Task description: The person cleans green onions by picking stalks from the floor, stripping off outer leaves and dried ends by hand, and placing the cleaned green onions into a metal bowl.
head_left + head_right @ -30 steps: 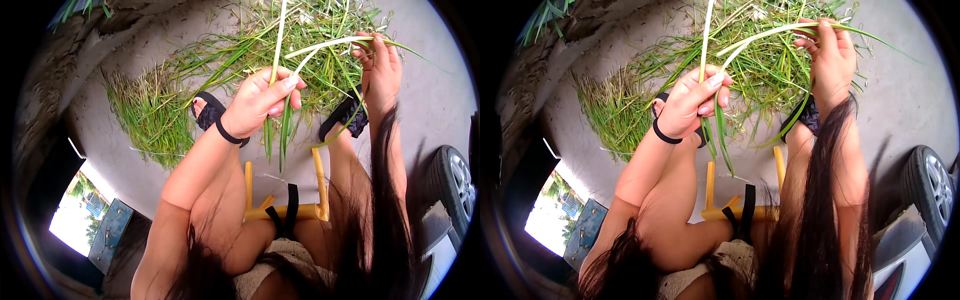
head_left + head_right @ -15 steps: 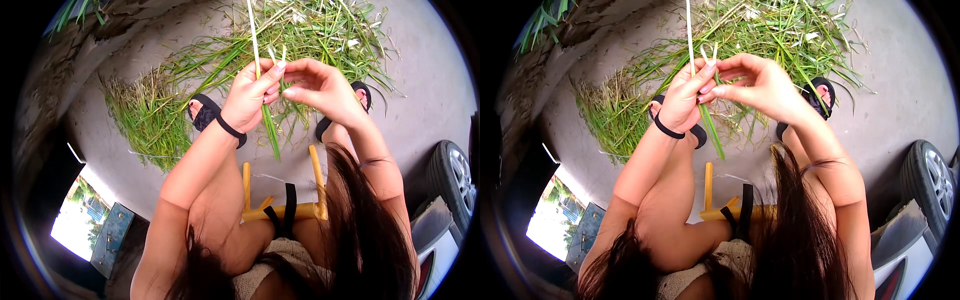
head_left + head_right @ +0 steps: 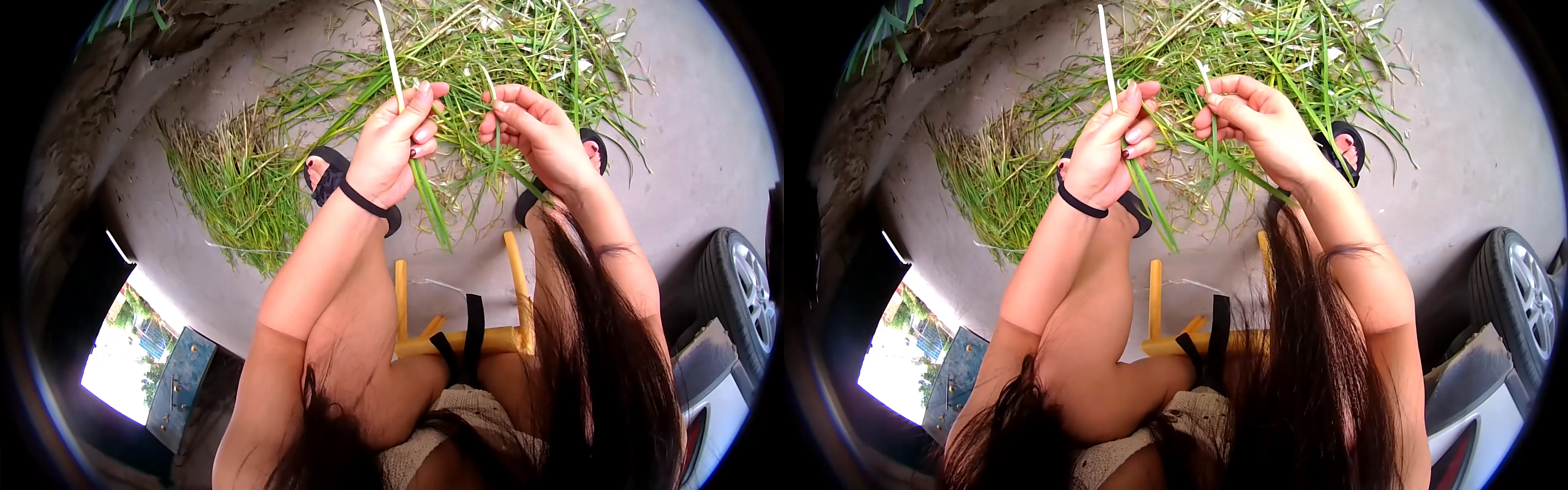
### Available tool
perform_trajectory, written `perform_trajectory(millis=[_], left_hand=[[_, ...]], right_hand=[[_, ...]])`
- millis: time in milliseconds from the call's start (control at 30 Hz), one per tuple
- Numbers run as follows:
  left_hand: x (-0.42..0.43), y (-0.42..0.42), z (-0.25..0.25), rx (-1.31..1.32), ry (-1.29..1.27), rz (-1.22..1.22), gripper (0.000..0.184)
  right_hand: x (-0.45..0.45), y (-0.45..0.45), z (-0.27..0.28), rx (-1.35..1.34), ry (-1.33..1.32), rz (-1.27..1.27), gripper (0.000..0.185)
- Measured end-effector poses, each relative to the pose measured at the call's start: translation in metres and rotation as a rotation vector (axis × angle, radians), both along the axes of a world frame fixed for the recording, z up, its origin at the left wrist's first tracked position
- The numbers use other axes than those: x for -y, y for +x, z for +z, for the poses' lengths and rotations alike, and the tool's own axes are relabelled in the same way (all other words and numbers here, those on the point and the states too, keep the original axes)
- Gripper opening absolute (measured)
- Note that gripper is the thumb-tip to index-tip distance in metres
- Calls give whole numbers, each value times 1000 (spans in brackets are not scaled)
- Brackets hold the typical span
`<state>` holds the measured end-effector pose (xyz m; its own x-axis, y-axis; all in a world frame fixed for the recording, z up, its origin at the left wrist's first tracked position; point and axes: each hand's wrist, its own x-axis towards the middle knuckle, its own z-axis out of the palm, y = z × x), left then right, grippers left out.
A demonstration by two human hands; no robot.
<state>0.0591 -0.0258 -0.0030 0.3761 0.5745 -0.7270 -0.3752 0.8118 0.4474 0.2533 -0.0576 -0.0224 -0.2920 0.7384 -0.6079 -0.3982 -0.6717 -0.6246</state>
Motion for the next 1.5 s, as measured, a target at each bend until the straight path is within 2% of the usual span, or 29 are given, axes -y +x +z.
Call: perform_trajectory(millis=[100,133,300,367,467,600,700,867,967,1067,1133,1233,1333,1467,1500], left_hand=[[-1,2,1,-23,-6,-8,28],[1,3,-2,-28,-5,-10,28],[6,11,-4,-62,21,-87,32],[7,13,-2,-152,103,-191,34],[11,15,-1,-169,143,-250,38],[13,17,-1,-82,119,-237,47],[13,18,1,-88,157,-233,43],[21,21,-9,-17,129,-150,33],[22,21,-4,107,-8,-118,32],[25,24,-5,138,-34,-246,31],[29,28,-4,91,17,-268,30],[30,26,-11,10,-8,-299,27],[26,22,-11,24,-46,-225,25],[19,4,-18,118,-44,-126,24],[13,1,-15,140,-40,-106,24]], right_hand=[[3,-5,-1,70,29,62,23],[6,-13,0,52,21,-14,21],[9,-26,1,-55,-42,64,19],[9,-27,1,-64,-50,95,17],[10,-28,1,-141,-31,44,16],[10,-31,-5,-142,-49,-166,17],[0,-31,-3,-64,-54,-326,20],[-12,-29,11,-119,-106,-384,26],[-11,-33,11,-59,-67,-401,28],[-8,-35,0,-12,-21,-456,24],[-5,-38,-3,11,-3,-445,24],[-3,-41,-2,128,103,-295,24],[-8,-38,7,154,153,-182,25],[-10,-11,-3,313,196,-104,27],[-8,-4,-10,225,136,-68,30]])
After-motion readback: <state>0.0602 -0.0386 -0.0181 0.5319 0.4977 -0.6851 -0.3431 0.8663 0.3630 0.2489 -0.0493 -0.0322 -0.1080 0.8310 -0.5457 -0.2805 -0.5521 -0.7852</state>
